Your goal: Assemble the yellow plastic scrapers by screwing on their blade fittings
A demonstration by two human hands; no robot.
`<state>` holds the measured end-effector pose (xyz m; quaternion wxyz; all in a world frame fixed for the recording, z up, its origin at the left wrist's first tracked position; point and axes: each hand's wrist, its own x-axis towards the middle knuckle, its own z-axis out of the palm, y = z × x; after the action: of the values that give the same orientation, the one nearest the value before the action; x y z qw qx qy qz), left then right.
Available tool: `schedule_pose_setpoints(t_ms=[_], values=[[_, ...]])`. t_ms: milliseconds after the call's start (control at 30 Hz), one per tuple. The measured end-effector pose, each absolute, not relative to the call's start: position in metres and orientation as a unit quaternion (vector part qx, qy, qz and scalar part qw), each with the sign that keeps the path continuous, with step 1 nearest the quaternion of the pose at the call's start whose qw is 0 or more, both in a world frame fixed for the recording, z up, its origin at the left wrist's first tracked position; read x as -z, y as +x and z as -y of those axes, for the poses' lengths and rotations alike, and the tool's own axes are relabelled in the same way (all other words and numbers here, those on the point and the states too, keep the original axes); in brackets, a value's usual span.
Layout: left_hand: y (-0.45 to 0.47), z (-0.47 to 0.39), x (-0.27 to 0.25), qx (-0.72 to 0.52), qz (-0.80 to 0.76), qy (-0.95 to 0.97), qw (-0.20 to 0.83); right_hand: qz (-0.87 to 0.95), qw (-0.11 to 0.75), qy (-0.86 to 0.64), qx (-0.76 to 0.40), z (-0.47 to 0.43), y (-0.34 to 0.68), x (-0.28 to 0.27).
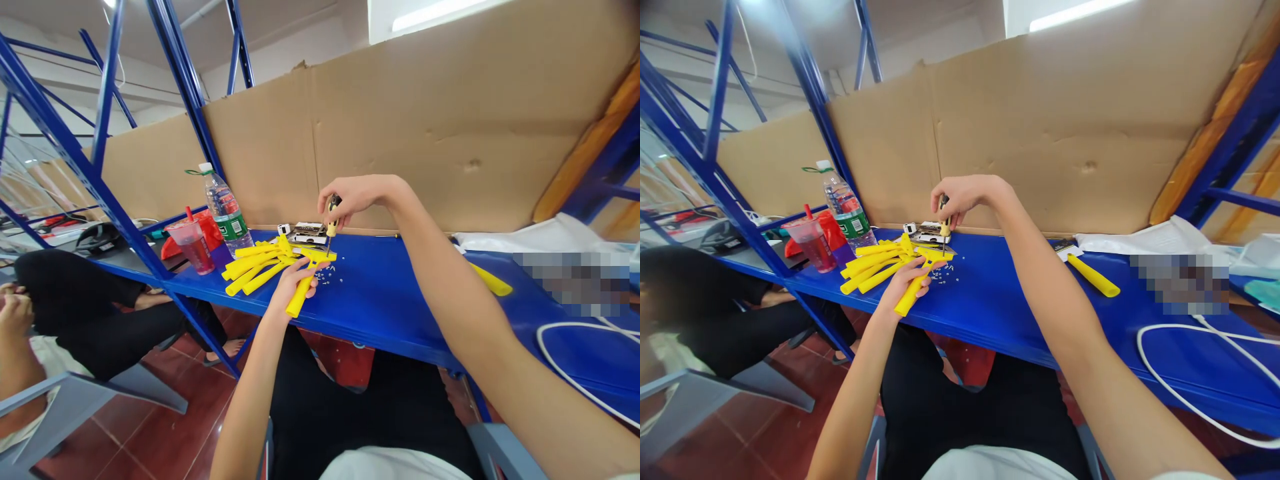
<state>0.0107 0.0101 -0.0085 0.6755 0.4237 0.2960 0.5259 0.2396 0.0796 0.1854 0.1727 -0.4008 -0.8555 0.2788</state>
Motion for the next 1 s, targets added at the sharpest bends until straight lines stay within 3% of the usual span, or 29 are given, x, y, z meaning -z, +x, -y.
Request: schedule_pose_setpoints(t_ms=[200, 367, 533, 733, 1000], values=[[0.007, -0.006, 0.004, -0.495, -0.260, 0.431, 0.708, 0.833, 0.160, -0.468, -0.246, -0.070, 0.244, -0.192], [0.008, -0.006, 0.003, -0.498, -0.255, 0.436, 0.705, 0.865, 0.178, -0.395, -0.253, -0.074, 0.242, -0.189], [0.010, -0.005, 0.005, -0.490, -0.273, 0.455, 0.692, 0.838, 0.186, -0.433, -0.274, -0.067, 0.239, -0.191], [0.011, -0.007, 0.007, -0.500, -0.283, 0.451, 0.683, 0.875, 0.217, -0.385, -0.200, -0.053, 0.239, -0.198], [0.010, -0.005, 0.005, -0.489, -0.267, 0.451, 0.697, 0.897, 0.161, -0.357, -0.204, -0.060, 0.230, -0.192]])
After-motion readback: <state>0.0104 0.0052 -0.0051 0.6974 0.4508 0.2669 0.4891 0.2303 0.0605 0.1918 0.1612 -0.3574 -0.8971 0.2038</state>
